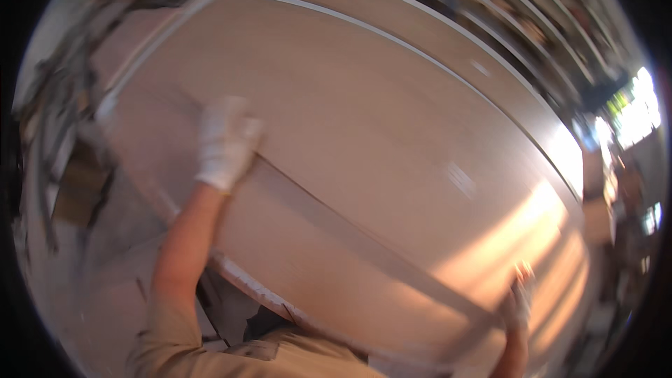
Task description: The person repeatedly picks up large flat boards from a pile and places them onto a workbench. The person handles the boards one at a time, aligning them on the bench surface. Another person is visible in the background working at a separate station.
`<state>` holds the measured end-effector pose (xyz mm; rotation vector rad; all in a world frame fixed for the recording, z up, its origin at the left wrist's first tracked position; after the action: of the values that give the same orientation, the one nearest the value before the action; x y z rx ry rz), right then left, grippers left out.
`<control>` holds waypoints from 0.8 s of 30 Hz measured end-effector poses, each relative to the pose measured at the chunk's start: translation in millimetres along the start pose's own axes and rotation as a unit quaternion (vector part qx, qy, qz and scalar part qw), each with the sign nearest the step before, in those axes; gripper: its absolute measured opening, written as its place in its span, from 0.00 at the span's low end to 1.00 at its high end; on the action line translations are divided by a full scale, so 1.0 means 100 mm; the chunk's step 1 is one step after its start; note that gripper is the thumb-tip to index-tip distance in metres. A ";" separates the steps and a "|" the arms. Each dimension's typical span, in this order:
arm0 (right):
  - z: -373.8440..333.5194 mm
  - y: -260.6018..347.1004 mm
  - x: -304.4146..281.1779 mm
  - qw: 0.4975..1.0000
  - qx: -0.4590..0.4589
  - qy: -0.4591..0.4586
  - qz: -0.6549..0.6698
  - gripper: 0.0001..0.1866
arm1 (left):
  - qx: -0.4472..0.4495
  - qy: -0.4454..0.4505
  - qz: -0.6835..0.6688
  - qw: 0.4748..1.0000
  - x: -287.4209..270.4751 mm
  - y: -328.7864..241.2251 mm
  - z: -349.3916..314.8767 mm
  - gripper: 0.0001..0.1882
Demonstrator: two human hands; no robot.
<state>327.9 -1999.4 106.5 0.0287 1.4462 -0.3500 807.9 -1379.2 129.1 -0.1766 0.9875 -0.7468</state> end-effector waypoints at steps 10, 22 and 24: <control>-0.63 -2.27 0.87 0.948 0.317 -0.012 -0.025 0.22 | 0.126 0.247 0.006 0.961 1.05 -2.36 -1.15 0.42; 0.56 -1.73 0.88 0.977 0.211 -0.019 -0.007 0.23 | 0.073 0.360 -0.020 0.930 1.55 -3.70 -1.30 0.46; 0.61 -1.44 0.78 0.982 0.186 -0.020 -0.011 0.23 | 0.083 0.342 -0.049 0.935 1.48 -3.66 -1.34 0.44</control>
<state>356.7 -2167.4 66.0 0.3057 1.3249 -0.6329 568.9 -1720.8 119.6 0.2019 1.5748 -1.0070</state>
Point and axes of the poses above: each hand's wrist, its own z-axis towards the middle knuckle, its own x-axis out of the palm, y = z × x, the point moved 4 cm from there along z, towards the middle knuckle, and after that the axes turned 12 degrees about -z, right-handed, at the moved point
